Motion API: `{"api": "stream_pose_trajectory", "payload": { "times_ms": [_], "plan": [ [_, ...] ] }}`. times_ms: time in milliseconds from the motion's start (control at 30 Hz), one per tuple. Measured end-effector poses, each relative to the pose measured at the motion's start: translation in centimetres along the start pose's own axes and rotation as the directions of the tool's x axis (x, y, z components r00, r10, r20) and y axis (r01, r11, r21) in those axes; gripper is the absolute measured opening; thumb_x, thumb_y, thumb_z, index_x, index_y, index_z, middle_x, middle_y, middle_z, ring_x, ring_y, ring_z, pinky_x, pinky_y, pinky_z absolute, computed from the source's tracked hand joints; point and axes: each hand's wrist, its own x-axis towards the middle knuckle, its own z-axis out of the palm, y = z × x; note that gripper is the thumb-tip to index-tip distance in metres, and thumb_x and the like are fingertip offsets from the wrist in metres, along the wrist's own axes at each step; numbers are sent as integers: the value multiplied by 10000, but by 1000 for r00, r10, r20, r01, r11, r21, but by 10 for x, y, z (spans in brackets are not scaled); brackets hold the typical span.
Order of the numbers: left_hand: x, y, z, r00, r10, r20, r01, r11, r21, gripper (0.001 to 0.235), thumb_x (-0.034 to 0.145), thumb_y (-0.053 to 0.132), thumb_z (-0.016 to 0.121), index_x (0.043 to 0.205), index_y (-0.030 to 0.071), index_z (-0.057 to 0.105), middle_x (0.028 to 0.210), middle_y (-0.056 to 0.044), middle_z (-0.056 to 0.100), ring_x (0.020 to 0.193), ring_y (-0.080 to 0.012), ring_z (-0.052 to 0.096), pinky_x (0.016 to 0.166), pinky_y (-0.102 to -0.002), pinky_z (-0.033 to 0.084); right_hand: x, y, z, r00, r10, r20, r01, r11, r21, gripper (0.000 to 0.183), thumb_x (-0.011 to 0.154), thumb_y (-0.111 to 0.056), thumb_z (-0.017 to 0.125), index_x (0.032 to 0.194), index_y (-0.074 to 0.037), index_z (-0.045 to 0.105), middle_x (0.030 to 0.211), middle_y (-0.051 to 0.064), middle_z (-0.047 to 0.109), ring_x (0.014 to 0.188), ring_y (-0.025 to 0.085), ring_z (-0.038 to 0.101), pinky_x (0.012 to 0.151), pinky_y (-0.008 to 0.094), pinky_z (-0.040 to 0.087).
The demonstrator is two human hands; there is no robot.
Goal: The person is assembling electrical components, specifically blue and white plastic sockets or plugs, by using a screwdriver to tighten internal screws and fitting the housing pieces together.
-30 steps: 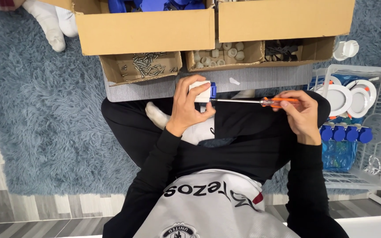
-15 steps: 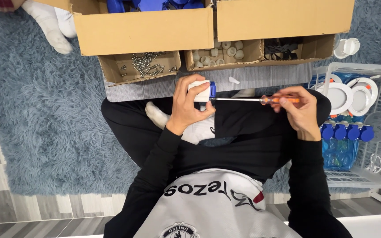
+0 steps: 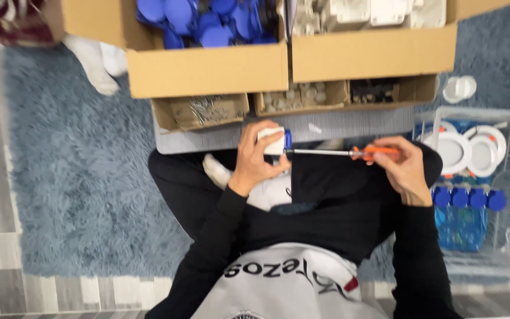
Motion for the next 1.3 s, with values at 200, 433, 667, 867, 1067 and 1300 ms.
{"api": "stream_pose_trajectory", "payload": {
  "times_ms": [200,433,667,867,1067,1300],
  "plan": [
    [5,4,-1,1000,0,-14,0,1000,20,501,743,229,831,1230,138,753,1205,-142,702,1006,-387,706,875,-506,585,4,-26,11,989,-53,139,51,998,22,316,1033,-105,697,1256,117,708,1317,314,693,1112,333,729,884,438,647],
    [4,4,-1,1000,-4,-12,5,1000,30,534,702,210,846,1224,139,761,1205,-138,709,1003,-384,707,879,-504,585,11,7,-10,996,-39,83,36,999,31,225,1020,48,689,1230,121,725,948,312,767,546,260,735,428,332,612],
    [3,3,0,1000,-7,-17,8,999,33,539,694,190,841,1224,142,756,1204,-136,712,998,-385,706,881,-496,573,7,-31,6,995,-30,91,40,993,-115,341,947,43,707,1283,71,754,1182,290,751,991,309,765,772,416,658],
    [3,3,0,1000,0,-14,1,1000,28,532,705,200,842,1226,143,752,1200,-141,712,1003,-390,707,879,-502,569,13,-20,3,999,-12,50,15,999,-51,219,1119,-39,596,1228,94,730,762,260,713,484,236,686,392,310,573],
    [5,3,0,1000,1,-24,0,999,45,521,698,210,842,1208,148,749,1196,-129,709,995,-377,709,880,-487,570,12,-9,-10,996,-83,46,78,992,99,381,869,118,780,1241,127,697,1199,322,752,979,361,797,786,424,671],
    [4,4,-1,1000,1,-17,-1,999,45,513,710,217,839,1210,145,751,1191,-129,710,994,-381,711,882,-499,569,13,-26,2,995,83,51,-82,997,-13,309,1174,-96,522,1167,126,736,755,306,743,360,202,626,271,253,490]
  ]
}}
